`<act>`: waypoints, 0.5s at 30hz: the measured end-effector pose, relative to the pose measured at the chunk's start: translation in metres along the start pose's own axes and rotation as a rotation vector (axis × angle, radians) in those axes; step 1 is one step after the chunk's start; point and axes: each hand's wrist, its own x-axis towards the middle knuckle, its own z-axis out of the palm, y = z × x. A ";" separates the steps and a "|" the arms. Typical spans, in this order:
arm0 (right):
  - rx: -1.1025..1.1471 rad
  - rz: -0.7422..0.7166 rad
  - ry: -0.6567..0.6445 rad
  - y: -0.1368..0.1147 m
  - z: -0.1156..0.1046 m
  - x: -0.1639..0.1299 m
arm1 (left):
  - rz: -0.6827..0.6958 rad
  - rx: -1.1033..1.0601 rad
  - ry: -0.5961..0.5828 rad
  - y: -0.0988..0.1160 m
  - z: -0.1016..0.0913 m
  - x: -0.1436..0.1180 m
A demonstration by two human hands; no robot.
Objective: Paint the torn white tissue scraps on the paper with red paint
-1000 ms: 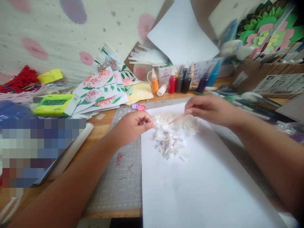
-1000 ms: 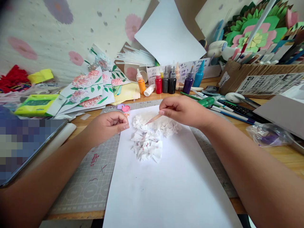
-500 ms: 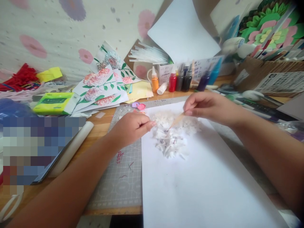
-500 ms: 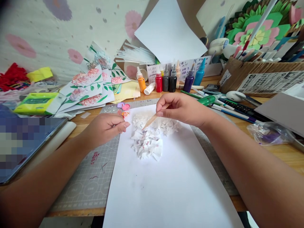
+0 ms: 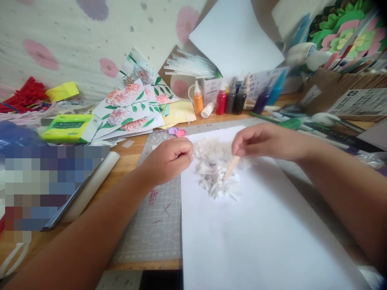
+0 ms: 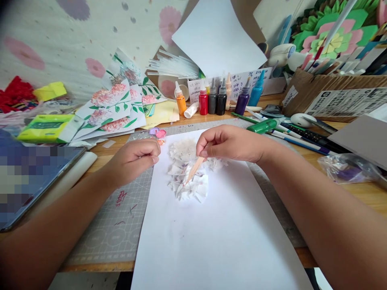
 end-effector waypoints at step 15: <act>0.095 -0.023 0.095 0.000 -0.005 -0.002 | -0.026 0.109 0.131 -0.003 0.007 0.002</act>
